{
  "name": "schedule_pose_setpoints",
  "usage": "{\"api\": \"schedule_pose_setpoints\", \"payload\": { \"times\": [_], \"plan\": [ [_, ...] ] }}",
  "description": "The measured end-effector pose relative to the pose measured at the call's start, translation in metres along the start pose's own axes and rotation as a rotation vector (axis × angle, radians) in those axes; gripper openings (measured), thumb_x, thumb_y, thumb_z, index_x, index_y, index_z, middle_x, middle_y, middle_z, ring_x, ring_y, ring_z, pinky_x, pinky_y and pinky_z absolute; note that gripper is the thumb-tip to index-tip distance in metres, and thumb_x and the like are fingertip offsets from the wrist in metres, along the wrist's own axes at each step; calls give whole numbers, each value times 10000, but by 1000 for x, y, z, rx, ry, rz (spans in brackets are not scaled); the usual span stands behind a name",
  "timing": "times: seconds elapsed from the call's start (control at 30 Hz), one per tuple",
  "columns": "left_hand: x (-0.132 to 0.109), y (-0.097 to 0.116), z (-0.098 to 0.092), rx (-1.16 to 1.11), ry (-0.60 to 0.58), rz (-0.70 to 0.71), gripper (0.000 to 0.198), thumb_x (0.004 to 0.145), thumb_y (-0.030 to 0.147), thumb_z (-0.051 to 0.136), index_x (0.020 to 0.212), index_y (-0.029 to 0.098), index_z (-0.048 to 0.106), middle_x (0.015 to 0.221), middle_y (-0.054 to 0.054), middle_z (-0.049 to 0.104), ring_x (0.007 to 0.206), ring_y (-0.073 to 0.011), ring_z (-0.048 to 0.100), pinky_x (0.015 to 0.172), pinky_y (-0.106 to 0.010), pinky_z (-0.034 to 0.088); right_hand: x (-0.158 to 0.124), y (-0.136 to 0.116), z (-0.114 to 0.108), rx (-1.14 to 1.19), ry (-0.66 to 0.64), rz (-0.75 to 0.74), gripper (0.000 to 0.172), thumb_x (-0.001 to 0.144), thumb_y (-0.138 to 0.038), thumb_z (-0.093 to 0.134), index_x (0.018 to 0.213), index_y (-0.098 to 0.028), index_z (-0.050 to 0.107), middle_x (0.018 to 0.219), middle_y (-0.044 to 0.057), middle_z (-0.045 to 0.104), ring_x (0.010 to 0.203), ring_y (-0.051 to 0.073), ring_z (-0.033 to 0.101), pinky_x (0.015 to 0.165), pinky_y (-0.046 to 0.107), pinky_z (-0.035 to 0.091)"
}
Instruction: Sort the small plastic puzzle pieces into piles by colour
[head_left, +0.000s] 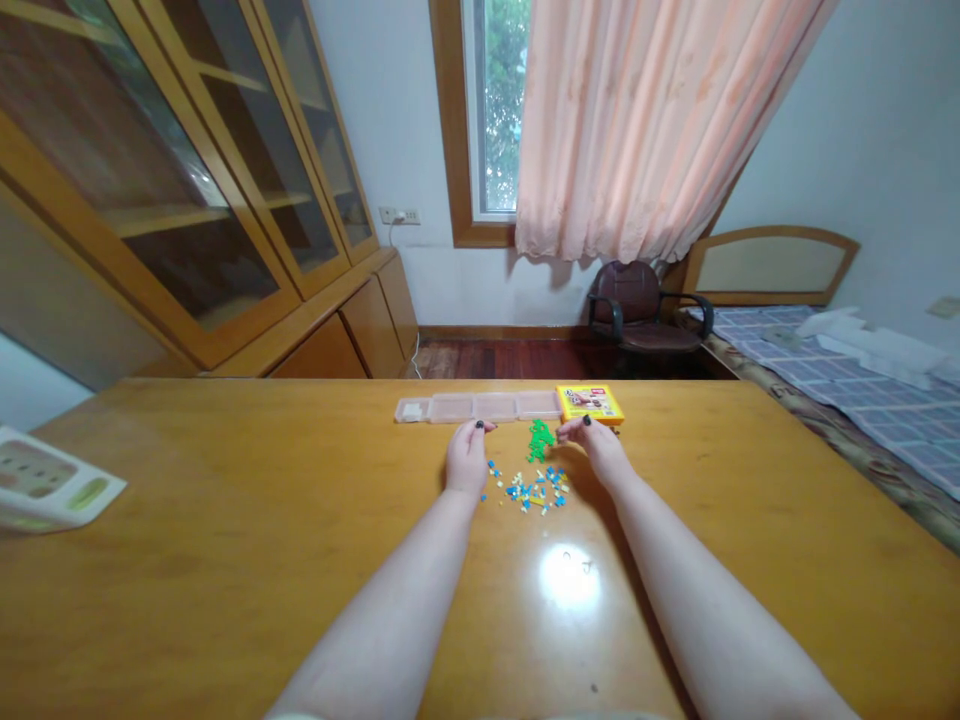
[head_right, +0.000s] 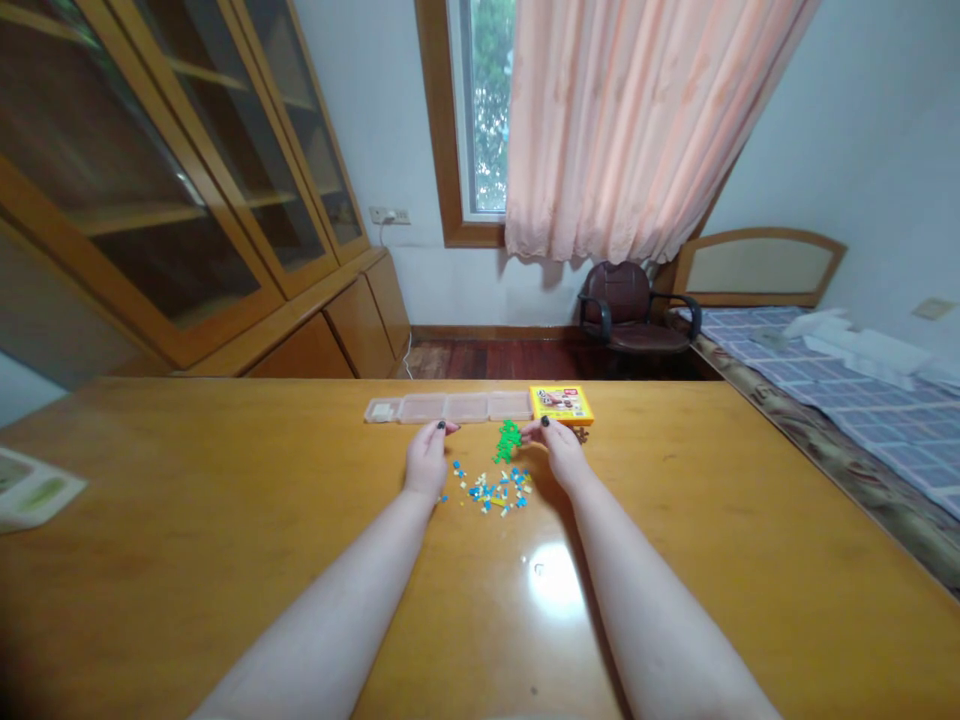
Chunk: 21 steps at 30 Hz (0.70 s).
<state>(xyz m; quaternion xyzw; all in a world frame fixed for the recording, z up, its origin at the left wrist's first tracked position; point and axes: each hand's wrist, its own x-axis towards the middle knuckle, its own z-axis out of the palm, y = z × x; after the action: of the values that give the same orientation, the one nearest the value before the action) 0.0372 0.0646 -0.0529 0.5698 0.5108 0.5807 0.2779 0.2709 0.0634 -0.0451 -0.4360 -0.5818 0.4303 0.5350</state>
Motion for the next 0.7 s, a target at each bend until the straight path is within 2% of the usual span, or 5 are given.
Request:
{"api": "schedule_pose_setpoints", "payload": {
  "times": [0.13,0.3,0.47,0.6,0.7],
  "plan": [
    [-1,0,1,1,-11,0,264,879,287,395,805,191,629,870,-39,671,874,-177,607,827,-307,463,-2,8,15,256,-165,122,537,741,-716,474,579,-208,543,540,4,498,546,160,510,655,337,482],
    [-1,4,1,6,-9,-13,253,869,278,399,791,194,625,855,-37,666,864,-174,605,821,-304,465,-7,0,38,205,-282,158,554,724,-725,492,537,-206,449,523,-30,398,502,119,391,645,320,464],
    [-2,6,3,-1,-26,-21,261,866,286,402,793,189,633,846,-43,664,854,-177,605,810,-309,471,-6,-2,43,29,-291,140,572,731,-740,434,517,-213,388,515,-43,344,502,109,322,564,263,385],
    [-3,5,3,-4,-29,-20,273,870,295,401,797,184,640,843,-44,663,849,-174,606,804,-304,471,-1,7,38,58,-252,127,562,744,-731,418,520,-218,358,508,-51,325,490,105,303,525,248,342],
    [-2,3,4,-10,-36,-28,272,865,292,401,800,182,641,851,-47,665,852,-174,607,807,-305,469,0,14,34,59,-189,101,549,778,-699,402,518,-217,365,503,-51,333,484,104,305,549,254,367]
  ]
}}
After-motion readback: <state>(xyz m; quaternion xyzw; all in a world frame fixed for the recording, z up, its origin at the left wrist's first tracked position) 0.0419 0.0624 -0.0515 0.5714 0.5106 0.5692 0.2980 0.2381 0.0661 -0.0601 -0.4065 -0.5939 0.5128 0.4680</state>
